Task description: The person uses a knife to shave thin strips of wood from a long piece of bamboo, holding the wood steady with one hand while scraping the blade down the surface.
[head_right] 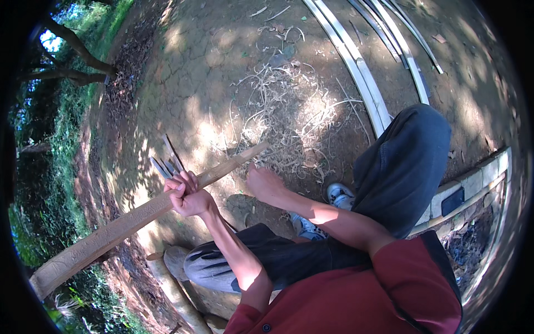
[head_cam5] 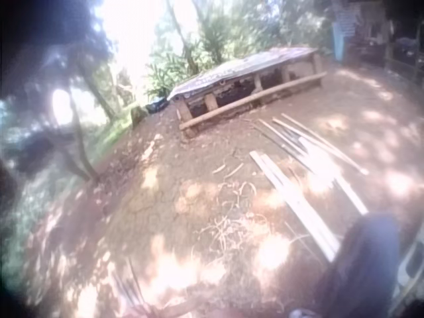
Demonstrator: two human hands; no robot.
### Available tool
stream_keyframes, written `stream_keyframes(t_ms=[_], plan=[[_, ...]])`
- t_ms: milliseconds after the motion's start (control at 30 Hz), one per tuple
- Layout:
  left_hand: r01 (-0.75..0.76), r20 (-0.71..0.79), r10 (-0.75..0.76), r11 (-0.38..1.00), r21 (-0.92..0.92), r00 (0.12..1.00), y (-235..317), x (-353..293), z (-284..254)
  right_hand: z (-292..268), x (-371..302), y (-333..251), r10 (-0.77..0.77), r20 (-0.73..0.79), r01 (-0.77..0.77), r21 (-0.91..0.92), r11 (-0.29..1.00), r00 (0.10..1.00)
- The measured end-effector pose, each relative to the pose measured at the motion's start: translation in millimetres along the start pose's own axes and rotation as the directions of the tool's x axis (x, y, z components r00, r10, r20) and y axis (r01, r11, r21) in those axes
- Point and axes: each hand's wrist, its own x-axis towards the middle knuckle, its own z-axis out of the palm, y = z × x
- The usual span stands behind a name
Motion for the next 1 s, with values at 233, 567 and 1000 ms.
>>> stream_keyframes(t_ms=[233, 567, 1000], plan=[[-0.047, 0.005, 0.047, 0.999, -0.018, 0.999, 0, -10, -7, 1, -11, -12, 0.032, 0.023, -0.031, -0.054, 0.998, 0.999], [-0.062, 0.037, 0.059, 0.995, 0.081, 0.998, -2, -20, 6, -6, -9, -4, 0.030, 0.063, -0.024, -0.095, 0.995, 0.998], [-0.083, -0.023, 0.084, 0.996, 0.025, 0.996, -1, -13, -10, 10, 4, 18, 0.030, -0.003, -0.030, -0.072, 0.997, 1.000]])
